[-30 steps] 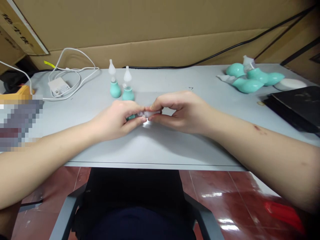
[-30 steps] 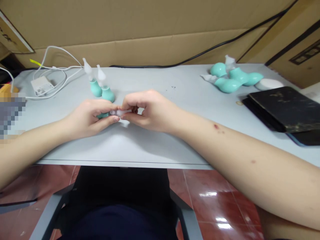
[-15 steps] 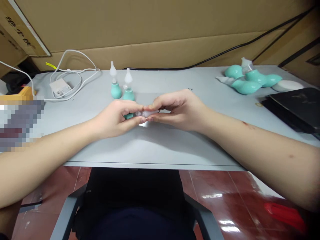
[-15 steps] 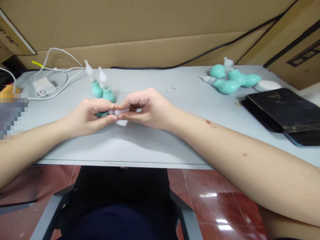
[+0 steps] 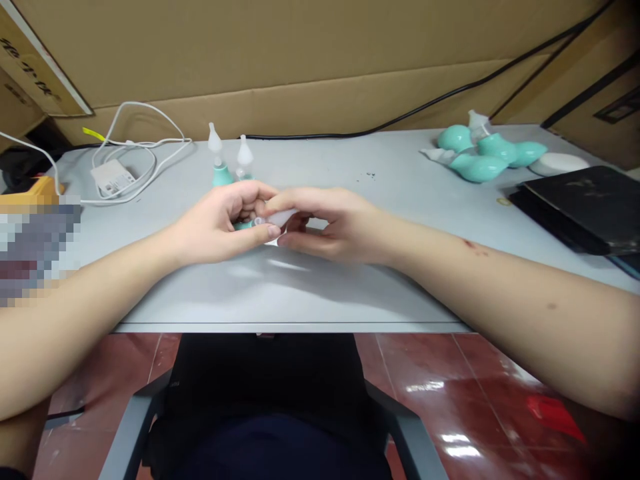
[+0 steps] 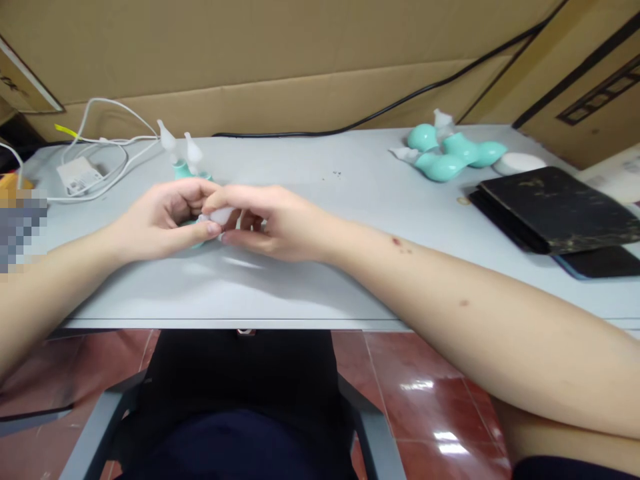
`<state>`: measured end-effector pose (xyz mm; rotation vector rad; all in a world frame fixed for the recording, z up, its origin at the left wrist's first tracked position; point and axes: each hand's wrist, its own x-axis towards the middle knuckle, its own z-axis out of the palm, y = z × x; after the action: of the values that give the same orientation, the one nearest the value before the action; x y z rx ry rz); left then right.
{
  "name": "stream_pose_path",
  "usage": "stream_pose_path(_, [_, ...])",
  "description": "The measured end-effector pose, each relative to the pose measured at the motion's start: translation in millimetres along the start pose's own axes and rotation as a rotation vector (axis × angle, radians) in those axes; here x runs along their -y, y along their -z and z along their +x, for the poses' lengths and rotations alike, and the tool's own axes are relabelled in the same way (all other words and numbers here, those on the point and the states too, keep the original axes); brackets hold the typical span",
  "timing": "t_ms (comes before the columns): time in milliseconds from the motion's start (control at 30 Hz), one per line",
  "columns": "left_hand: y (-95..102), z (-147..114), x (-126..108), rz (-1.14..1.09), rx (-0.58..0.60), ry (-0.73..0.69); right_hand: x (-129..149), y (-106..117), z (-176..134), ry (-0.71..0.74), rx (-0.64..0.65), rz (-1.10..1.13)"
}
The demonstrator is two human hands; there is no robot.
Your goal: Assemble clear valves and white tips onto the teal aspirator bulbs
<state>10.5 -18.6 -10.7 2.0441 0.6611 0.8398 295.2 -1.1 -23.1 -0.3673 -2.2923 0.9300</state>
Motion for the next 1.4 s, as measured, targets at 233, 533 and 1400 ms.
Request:
stream_pose_path(233, [3.5, 1.2, -1.7, -0.006, 0.118, -0.162, -0.4, -1.3, -2.3, 0.153, -0.096, -0.163])
stream_pose_path(533, [9.3, -2.3, 0.0, 0.210, 0.052, -0.105, 7.6, 17.4, -6.5, 0.039, -0.223, -0.143])
stream_pose_path(1400, [16.4, -6.3, -13.6, 0.439, 0.094, 0.022, 11.0, 30.2, -4.3, -0.152, -0.449, -0.475])
